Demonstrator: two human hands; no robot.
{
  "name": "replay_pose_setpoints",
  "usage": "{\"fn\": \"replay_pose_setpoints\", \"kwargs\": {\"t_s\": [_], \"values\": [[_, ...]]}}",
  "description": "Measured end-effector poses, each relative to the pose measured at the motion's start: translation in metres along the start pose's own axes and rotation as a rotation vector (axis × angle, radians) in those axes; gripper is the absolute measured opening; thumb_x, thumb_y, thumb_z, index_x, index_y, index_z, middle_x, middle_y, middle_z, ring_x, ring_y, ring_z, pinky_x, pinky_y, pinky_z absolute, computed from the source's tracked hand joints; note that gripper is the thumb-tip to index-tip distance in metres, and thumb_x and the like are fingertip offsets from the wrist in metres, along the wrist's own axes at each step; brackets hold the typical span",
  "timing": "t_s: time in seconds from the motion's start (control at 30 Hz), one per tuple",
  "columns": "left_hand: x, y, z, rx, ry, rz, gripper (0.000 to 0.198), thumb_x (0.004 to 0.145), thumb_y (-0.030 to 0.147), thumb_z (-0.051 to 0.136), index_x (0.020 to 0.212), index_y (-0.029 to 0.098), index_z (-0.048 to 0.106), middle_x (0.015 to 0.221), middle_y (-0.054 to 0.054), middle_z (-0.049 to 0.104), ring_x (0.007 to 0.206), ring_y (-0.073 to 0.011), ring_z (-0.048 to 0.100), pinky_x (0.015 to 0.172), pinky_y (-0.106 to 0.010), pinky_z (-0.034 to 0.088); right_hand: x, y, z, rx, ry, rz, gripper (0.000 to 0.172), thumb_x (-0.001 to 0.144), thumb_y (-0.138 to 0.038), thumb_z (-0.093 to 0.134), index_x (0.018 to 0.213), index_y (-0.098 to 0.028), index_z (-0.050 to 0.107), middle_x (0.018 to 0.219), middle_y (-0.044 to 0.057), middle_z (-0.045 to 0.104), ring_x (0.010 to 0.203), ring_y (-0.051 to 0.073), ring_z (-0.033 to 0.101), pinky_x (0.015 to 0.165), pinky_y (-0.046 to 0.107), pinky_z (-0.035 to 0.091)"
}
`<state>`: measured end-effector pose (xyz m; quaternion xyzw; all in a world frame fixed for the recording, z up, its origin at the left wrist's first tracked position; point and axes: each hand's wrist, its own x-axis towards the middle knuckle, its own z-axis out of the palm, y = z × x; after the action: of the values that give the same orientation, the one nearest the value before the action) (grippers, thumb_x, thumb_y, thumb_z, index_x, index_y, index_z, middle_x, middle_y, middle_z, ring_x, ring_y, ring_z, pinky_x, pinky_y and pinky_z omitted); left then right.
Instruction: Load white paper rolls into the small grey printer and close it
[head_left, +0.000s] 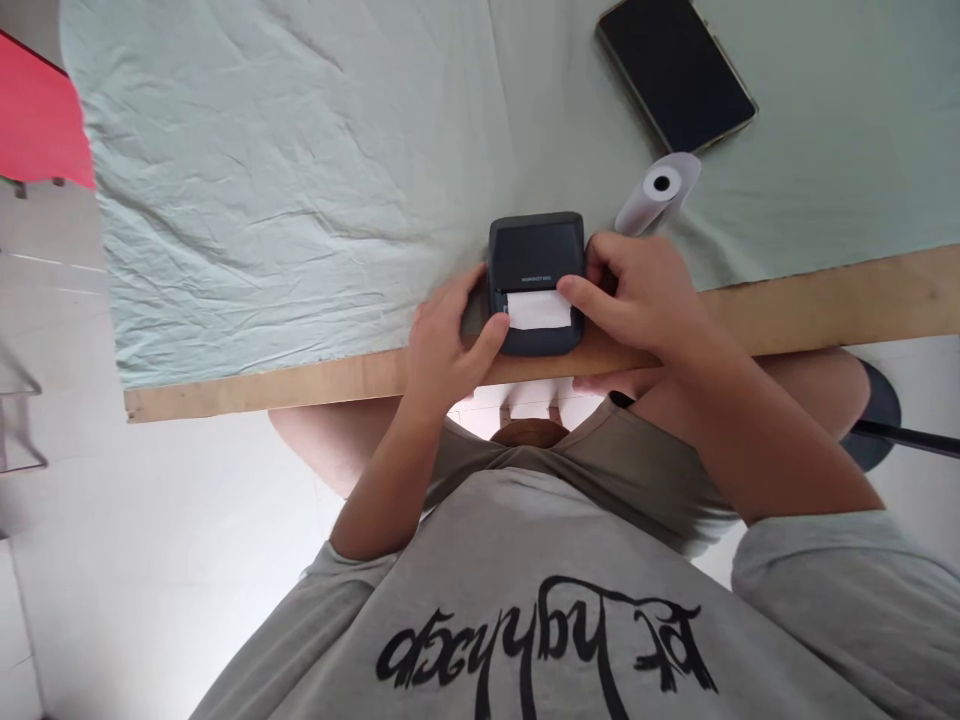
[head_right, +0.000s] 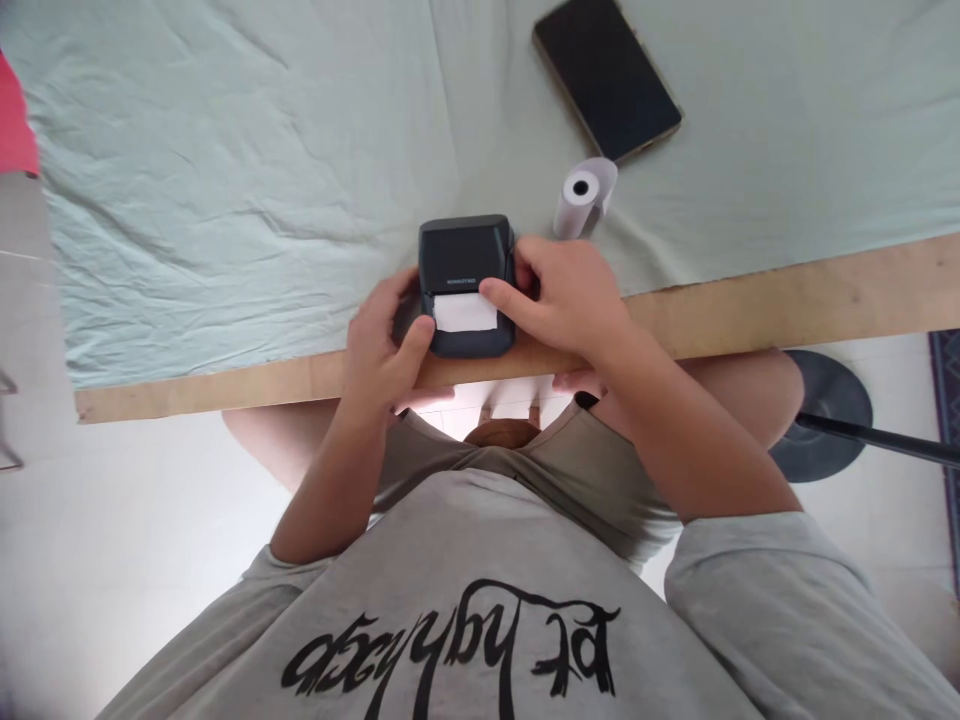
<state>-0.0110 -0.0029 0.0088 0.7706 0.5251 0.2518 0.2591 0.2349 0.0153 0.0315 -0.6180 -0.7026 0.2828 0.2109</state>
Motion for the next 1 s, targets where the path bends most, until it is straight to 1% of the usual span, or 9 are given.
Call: {"fn": "replay_pose_setpoints", "kwargs": {"t_s": [0.07,0.17,0.37,0.47,0.6,0.67,0.73,0.87,1.0], "values": [[0.001,0.000,0.001,0.022,0.015,-0.012,0.072,0.105,0.072,0.043,0.154,0.019,0.054,0.147,-0.014,0.070,0.135,-0.0331,0.067,0.113,-0.049,0.053,0.000,-0.002,-0.002,0.061,0.023,-0.005,0.040,0.086,-0.050,0.066,0.072,-0.027,0.037,0.061,-0.001,0.054,0.061,0.019,0.050,0.064,0.036,0.037],[0.001,0.001,0.001,0.069,0.002,0.011,0.069,0.105,0.071,0.043,0.151,0.021,0.058,0.142,-0.014,0.072,0.131,-0.0327,0.069,0.109,-0.048,0.055,0.001,-0.010,-0.004,0.135,0.140,-0.017,0.037,0.088,-0.047,0.067,0.074,-0.028,0.038,0.062,-0.002,0.054,0.061,0.018,0.051,0.065,0.037,0.042],[0.000,-0.001,0.002,0.080,0.007,0.029,0.075,0.106,0.075,0.038,0.151,0.019,0.058,0.142,-0.016,0.072,0.131,-0.0339,0.068,0.109,-0.048,0.054,0.007,-0.031,-0.012,0.357,0.270,-0.113,0.019,0.096,-0.034,0.062,0.089,-0.030,0.046,0.060,-0.007,0.058,0.055,0.017,0.060,0.062,0.034,0.046],[0.000,-0.002,0.003,0.075,0.008,0.031,0.075,0.106,0.075,0.038,0.152,0.019,0.057,0.142,-0.017,0.072,0.131,-0.0346,0.068,0.110,-0.049,0.053,0.008,-0.035,-0.016,0.318,0.273,-0.114,0.017,0.097,-0.031,0.061,0.089,-0.029,0.047,0.077,-0.002,0.069,0.068,0.017,0.068,0.062,0.033,0.047],[0.000,-0.001,0.003,0.078,0.019,0.036,0.075,0.107,0.074,0.038,0.151,0.017,0.059,0.142,-0.017,0.072,0.132,-0.0339,0.068,0.110,-0.048,0.053,0.013,-0.039,-0.018,-0.015,0.132,-0.089,0.009,0.095,-0.031,0.063,0.089,-0.027,0.058,0.090,0.003,0.074,0.072,0.020,0.065,0.073,0.039,0.044],[-0.001,0.000,0.004,0.086,0.027,0.031,0.077,0.107,0.075,0.036,0.151,0.016,0.059,0.142,-0.017,0.072,0.132,-0.0337,0.068,0.109,-0.047,0.054,0.019,-0.043,-0.018,-0.195,-0.021,-0.050,0.006,0.096,-0.030,0.060,0.096,-0.026,0.065,0.092,0.006,0.075,0.085,0.027,0.068,0.077,0.042,0.041],[-0.001,0.000,0.004,0.091,0.025,0.030,0.078,0.106,0.077,0.034,0.151,0.018,0.058,0.142,-0.016,0.072,0.132,-0.0334,0.069,0.109,-0.047,0.054,0.024,-0.046,-0.018,-0.300,-0.128,-0.025,0.014,0.097,-0.028,0.059,0.105,-0.026,0.070,0.100,0.009,0.077,0.098,0.033,0.068,0.077,0.043,0.038],[-0.001,0.000,0.004,0.102,0.027,0.024,0.083,0.105,0.082,0.029,0.150,0.019,0.059,0.137,-0.015,0.074,0.128,-0.0326,0.070,0.107,-0.046,0.053,0.031,-0.044,-0.019,-0.282,-0.163,-0.010,0.021,0.090,-0.025,0.069,0.109,-0.031,0.073,0.101,0.007,0.077,0.093,0.033,0.066,0.074,0.042,0.040],[-0.001,0.003,-0.001,0.042,0.001,0.044,0.084,0.108,0.078,0.021,0.151,0.017,0.059,0.140,-0.016,0.073,0.129,-0.0324,0.069,0.107,-0.047,0.053,0.037,-0.032,-0.019,-0.256,-0.154,-0.131,0.028,0.084,-0.027,0.072,0.110,-0.037,0.073,0.087,0.004,0.074,0.076,0.028,0.060,0.066,0.040,0.039]]}}
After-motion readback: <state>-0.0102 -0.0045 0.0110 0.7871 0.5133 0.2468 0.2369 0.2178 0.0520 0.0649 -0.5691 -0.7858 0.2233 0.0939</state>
